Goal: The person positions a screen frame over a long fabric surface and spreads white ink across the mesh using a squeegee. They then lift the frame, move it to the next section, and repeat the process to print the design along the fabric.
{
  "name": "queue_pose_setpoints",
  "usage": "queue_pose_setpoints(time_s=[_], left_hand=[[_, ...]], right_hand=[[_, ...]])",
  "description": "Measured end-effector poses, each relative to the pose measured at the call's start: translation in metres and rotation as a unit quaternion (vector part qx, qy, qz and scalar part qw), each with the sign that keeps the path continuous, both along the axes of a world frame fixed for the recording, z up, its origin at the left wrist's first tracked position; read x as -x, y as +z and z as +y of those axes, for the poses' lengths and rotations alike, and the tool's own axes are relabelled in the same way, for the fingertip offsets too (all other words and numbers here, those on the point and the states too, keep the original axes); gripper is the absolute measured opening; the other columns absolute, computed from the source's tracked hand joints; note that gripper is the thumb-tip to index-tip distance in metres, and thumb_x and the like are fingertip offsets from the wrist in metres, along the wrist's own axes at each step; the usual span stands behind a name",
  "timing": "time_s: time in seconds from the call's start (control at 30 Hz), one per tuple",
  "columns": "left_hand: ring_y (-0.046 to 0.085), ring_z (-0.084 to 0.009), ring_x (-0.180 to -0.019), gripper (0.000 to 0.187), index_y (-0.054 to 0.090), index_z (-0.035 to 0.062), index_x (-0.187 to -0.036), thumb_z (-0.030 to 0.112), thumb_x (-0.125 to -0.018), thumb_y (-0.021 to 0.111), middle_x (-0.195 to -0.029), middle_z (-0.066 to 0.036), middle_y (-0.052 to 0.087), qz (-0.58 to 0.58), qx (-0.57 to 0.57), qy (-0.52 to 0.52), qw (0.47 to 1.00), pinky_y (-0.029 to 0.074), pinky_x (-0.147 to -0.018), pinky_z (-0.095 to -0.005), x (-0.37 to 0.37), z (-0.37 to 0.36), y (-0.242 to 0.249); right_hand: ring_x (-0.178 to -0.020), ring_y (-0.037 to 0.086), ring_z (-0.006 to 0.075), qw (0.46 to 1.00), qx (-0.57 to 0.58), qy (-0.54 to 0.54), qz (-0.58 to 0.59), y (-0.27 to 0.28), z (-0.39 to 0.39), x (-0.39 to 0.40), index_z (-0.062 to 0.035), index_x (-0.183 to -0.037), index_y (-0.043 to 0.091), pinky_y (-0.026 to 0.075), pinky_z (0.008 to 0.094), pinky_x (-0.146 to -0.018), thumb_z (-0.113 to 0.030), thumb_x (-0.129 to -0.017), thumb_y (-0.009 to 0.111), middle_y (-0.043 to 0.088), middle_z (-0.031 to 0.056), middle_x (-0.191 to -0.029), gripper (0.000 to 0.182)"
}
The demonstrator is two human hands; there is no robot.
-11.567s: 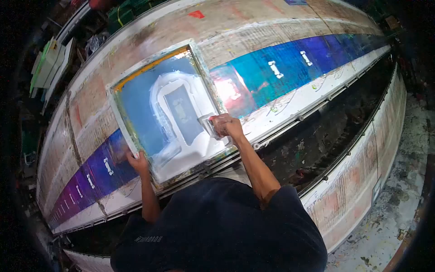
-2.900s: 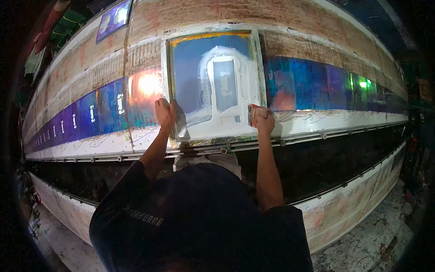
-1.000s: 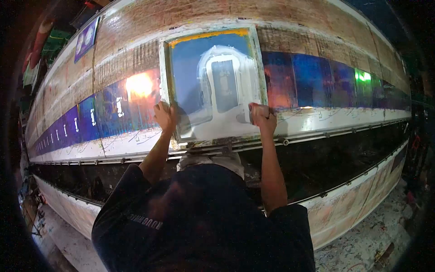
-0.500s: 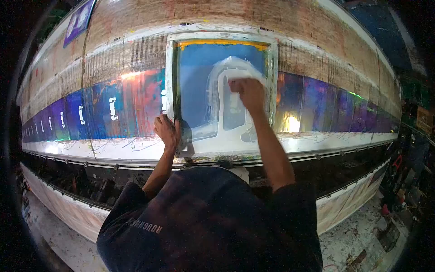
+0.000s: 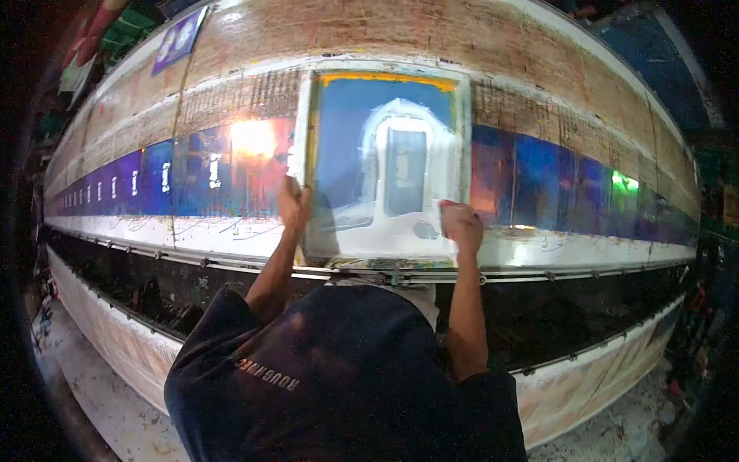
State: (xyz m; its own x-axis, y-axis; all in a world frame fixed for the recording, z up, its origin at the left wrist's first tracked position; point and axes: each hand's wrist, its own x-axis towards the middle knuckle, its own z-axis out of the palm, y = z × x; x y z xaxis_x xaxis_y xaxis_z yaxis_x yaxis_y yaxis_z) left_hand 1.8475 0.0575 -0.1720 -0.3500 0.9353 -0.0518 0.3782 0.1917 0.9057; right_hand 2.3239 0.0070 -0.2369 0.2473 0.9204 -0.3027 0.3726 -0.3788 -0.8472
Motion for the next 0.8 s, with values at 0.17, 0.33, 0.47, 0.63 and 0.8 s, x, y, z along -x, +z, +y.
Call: queue_pose_setpoints(time_s=[0.17, 0.33, 0.47, 0.63, 0.8], left_hand=[[0.058, -0.0449, -0.096, 0.039, 0.052, -0.0009, -0.113, 0.017, -0.085, 0.073, -0.102, -0.025, 0.058, 0.148, -0.003, 0.021, 0.989, 0.047, -0.082, -0.0532, -0.125, 0.029, -0.018], [0.056, -0.0513, -0.103, 0.048, 0.045, -0.0010, -0.122, 0.024, -0.088, 0.068, -0.110, -0.027, 0.057, 0.151, -0.018, -0.017, 0.988, 0.046, -0.084, -0.0589, -0.252, 0.030, -0.018], [0.054, -0.0488, -0.106, 0.047, 0.045, -0.0004, -0.121, 0.021, -0.086, 0.068, -0.111, -0.026, 0.054, 0.191, 0.017, -0.023, 0.981, 0.043, -0.087, -0.0589, -0.275, 0.005, -0.013], [0.051, -0.0448, -0.104, 0.045, 0.049, 0.0015, -0.118, 0.015, -0.082, 0.072, -0.110, -0.025, 0.049, 0.281, -0.015, -0.016, 0.959, 0.044, -0.085, -0.0544, -0.274, 0.001, -0.017], [0.051, -0.0438, -0.103, 0.051, 0.050, 0.0019, -0.121, 0.015, -0.078, 0.075, -0.109, -0.024, 0.049, 0.266, 0.018, -0.003, 0.964, 0.043, -0.086, -0.0533, -0.275, -0.003, -0.020]], right_hand=[[-0.080, 0.074, 0.0201, 0.987, 0.084, -0.121, -0.060, 0.002, 0.037, -0.140, -0.0050, -0.097, 0.077, 0.057, 0.0370, -0.066, -0.030, -0.076, 0.081, 0.077, 0.0083, -0.089, 0.033], [-0.081, 0.067, 0.0181, 0.975, 0.074, -0.178, 0.109, 0.068, 0.057, -0.237, -0.0050, -0.112, 0.070, 0.055, 0.0359, -0.070, -0.019, -0.076, 0.067, 0.067, 0.0049, -0.099, 0.039], [-0.092, 0.066, 0.0190, 0.963, 0.011, -0.238, 0.124, 0.071, 0.008, -0.244, -0.0012, -0.124, 0.065, 0.053, 0.0339, -0.079, -0.021, -0.074, 0.070, 0.066, 0.0049, -0.102, 0.054], [-0.088, 0.064, 0.0168, 0.966, 0.055, -0.207, 0.143, 0.059, -0.017, -0.236, 0.0005, -0.128, 0.063, 0.051, 0.0330, -0.079, -0.017, -0.079, 0.072, 0.066, 0.0044, -0.102, 0.053], [-0.108, 0.067, 0.0311, 0.963, -0.019, -0.135, 0.235, 0.006, -0.047, -0.258, 0.0021, -0.118, 0.068, 0.051, 0.0419, -0.096, -0.019, -0.085, 0.075, 0.067, 0.0140, -0.122, 0.040]])
